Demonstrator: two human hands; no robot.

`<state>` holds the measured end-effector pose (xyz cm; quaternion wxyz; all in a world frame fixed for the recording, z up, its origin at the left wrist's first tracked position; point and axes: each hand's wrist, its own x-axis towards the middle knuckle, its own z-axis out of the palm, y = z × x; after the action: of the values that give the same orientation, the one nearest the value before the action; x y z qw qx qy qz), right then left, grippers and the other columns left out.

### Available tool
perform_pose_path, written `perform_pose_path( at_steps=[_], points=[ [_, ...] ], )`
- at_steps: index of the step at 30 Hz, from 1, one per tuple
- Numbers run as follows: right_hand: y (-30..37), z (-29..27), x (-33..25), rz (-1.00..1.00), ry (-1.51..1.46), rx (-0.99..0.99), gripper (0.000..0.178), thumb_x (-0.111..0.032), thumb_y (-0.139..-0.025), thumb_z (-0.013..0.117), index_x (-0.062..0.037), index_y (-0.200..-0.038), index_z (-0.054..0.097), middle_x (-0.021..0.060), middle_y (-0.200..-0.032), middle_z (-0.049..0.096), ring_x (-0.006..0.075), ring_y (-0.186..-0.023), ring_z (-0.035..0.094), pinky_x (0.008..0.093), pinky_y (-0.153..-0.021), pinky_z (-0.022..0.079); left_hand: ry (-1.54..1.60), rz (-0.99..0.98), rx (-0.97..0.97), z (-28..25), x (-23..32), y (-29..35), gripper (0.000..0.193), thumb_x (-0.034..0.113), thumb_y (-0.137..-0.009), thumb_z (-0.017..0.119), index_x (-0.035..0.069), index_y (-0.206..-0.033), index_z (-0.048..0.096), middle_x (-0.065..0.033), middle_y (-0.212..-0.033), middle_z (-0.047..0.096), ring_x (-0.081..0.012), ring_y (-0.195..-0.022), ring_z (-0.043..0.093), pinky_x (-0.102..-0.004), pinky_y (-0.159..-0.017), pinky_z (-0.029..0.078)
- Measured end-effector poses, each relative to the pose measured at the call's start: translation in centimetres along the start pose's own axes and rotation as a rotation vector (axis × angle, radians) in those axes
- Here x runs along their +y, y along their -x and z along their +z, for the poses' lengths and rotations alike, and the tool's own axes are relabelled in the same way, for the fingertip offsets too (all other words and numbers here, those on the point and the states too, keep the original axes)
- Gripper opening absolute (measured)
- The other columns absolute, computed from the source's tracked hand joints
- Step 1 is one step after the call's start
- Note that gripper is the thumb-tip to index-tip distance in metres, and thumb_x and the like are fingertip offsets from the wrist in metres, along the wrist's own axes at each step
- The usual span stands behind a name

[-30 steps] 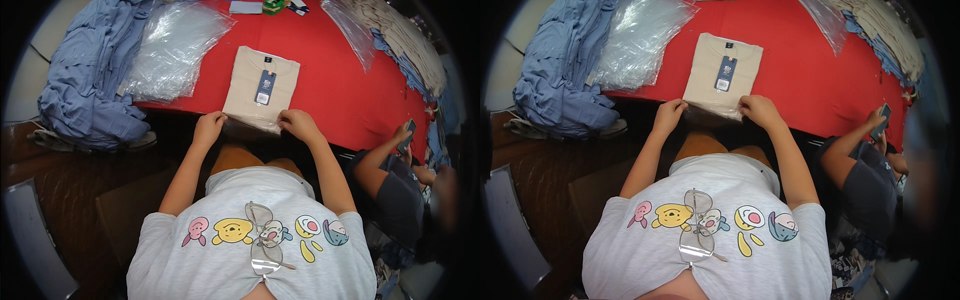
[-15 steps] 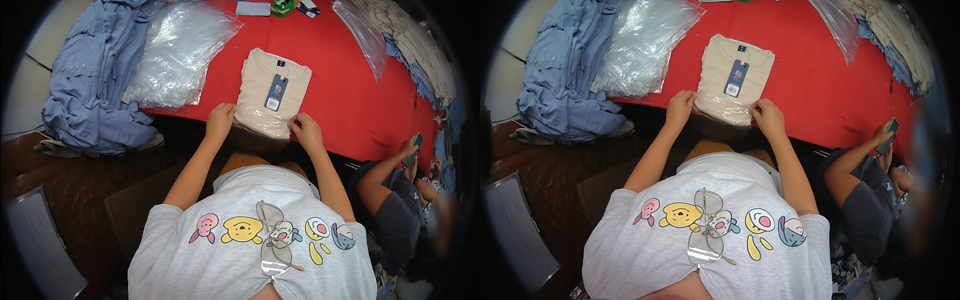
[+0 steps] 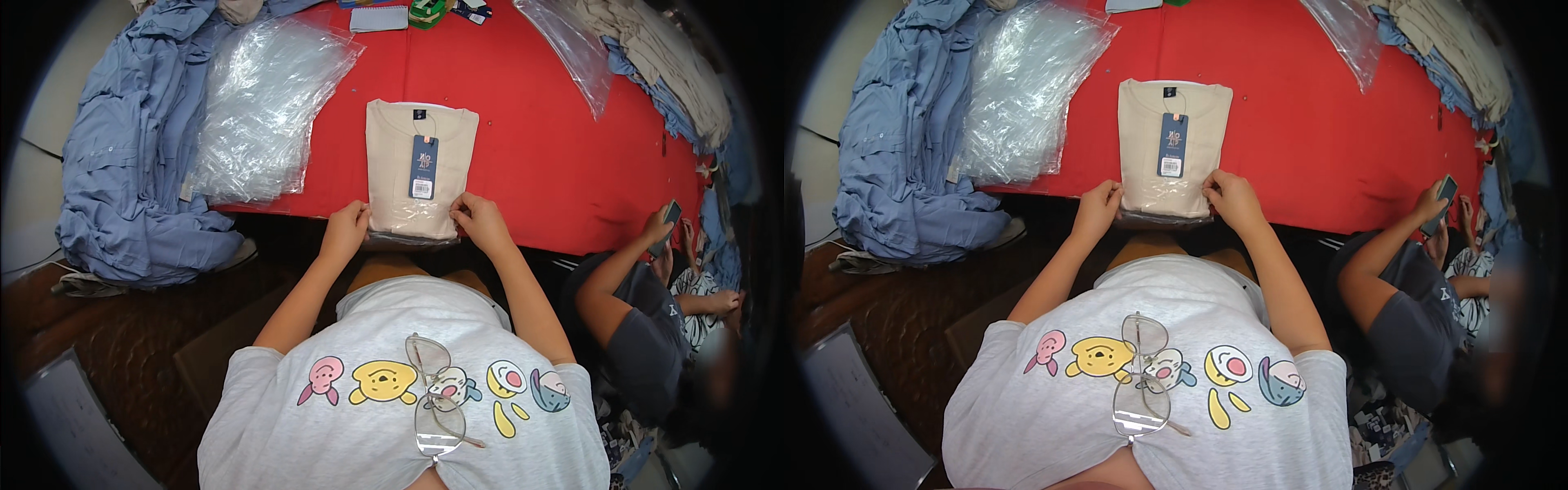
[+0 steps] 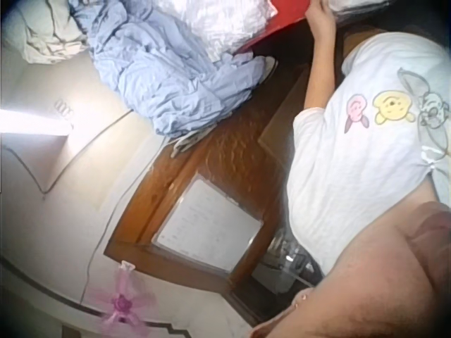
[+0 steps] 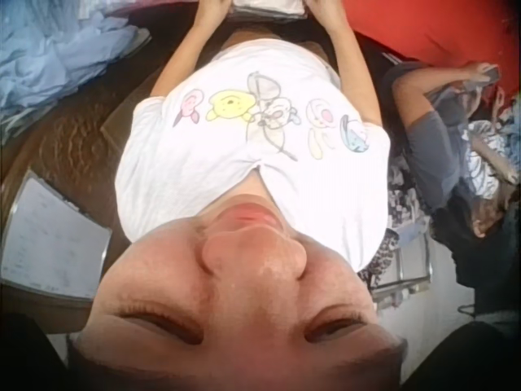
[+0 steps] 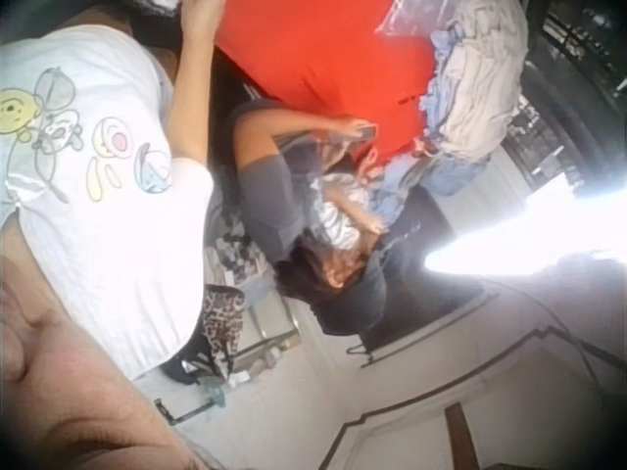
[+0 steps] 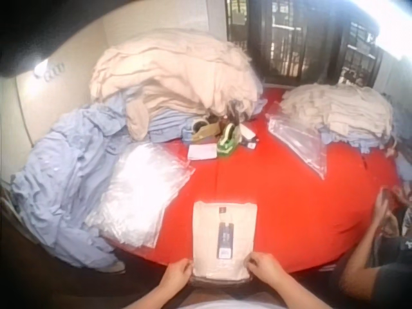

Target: The person folds a shirt on a red surface, using a cardboard template to guide the folds, and then places the folded shirt into a plastic bag.

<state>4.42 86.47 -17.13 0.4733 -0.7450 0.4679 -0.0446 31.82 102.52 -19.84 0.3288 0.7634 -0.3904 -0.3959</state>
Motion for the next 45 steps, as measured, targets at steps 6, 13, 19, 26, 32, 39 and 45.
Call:
perform_pose_path(
  at_steps=[6, 13, 19, 26, 32, 39, 45],
  points=[
    [0.8, 0.4, -0.1, -0.211, 0.235, 0.265, 0.009, -0.008, -0.092, 0.074, -0.0015, -0.098, 0.071, 0.014, -0.088, 0.074, 0.0278, -0.079, 0.074, 0.0412, -0.072, 0.057, -0.53, 0.352, 0.217, -2.0, 0.2, 1.3, 0.012, 0.009, -0.1, 0.066, -0.001, -0.107, 0.07, -0.0146, -0.094, 0.074, -0.03, -0.084, 0.074, -0.0439, -0.078, 0.055],
    [0.3, 0.0, -0.3, -0.181, 0.171, 0.262, 0.01, -0.011, -0.09, 0.074, -0.0046, -0.098, 0.072, 0.0134, -0.089, 0.073, 0.0331, -0.082, 0.073, 0.0437, -0.072, 0.057, -0.425, 0.682, 0.048, 0.6, 7.1, -2.3, 0.041, 0.024, -0.101, 0.068, 0.006, -0.138, 0.064, -0.0182, -0.154, 0.055, -0.039, -0.145, 0.049, -0.0507, -0.12, 0.04],
    [-0.4, -0.4, 0.8, -0.025, -0.024, 0.269, 0.011, -0.012, -0.089, 0.076, -0.0035, -0.096, 0.072, 0.0128, -0.089, 0.074, 0.0297, -0.075, 0.072, 0.0408, -0.071, 0.057, -0.472, 0.74, -0.246, 4.1, 4.8, -4.5, 0.056, 0.041, -0.097, 0.074, 0.008, -0.141, 0.064, -0.018, -0.17, 0.039, -0.0358, -0.161, 0.029, -0.0539, -0.131, 0.025],
    [-1.1, -1.5, 0.3, -0.061, 0.034, 0.237, 0.009, -0.009, -0.088, 0.076, -0.0041, -0.095, 0.072, 0.0114, -0.09, 0.073, 0.0288, -0.078, 0.071, 0.0393, -0.072, 0.056, -0.375, 0.647, -0.368, -2.1, 5.8, -3.9, 0.028, 0.019, -0.08, 0.088, 0.006, -0.089, 0.065, -0.0174, -0.173, 0.035, -0.0422, -0.162, 0.025, -0.0535, -0.131, 0.025],
    [-1.4, -1.6, -0.7, -0.276, 0.168, 0.192, 0.009, -0.008, -0.085, 0.078, -0.0045, -0.091, 0.072, 0.0065, -0.1, 0.065, 0.0283, -0.091, 0.07, 0.0422, -0.075, 0.056, -0.457, 0.484, -0.17, -4.7, 3.5, -2.3, 0.022, 0.01, -0.08, 0.086, 0.002, -0.081, 0.065, -0.0193, -0.168, 0.041, -0.0448, -0.152, 0.039, -0.0511, -0.121, 0.039],
    [-2.4, 0.0, -0.3, -0.006, 0.038, 0.232, 0.01, 0.001, -0.083, 0.08, 0.0022, -0.089, 0.072, 0.0083, -0.092, 0.069, 0.02, -0.081, 0.069, 0.0349, -0.072, 0.055, -0.242, 0.09, 0.015, -1.8, 2.5, -3.4, 0.018, 0.006, -0.086, 0.083, -0.002, -0.087, 0.067, -0.0165, -0.114, 0.069, -0.024, -0.086, 0.068, -0.0371, -0.081, 0.055],
    [-2.2, 0.8, 1.0, 0.137, -0.145, 0.133, 0.007, 0.004, -0.085, 0.078, 0.0047, -0.087, 0.071, 0.009, -0.077, 0.07, 0.0144, -0.069, 0.065, 0.031, -0.064, 0.054, -0.058, -0.066, -0.096, -1.0, 1.3, -1.6, 0.017, 0.008, -0.089, 0.083, -0.002, -0.088, 0.068, -0.0085, -0.077, 0.071, -0.0135, -0.071, 0.065, -0.0314, -0.067, 0.053]
  ],
)
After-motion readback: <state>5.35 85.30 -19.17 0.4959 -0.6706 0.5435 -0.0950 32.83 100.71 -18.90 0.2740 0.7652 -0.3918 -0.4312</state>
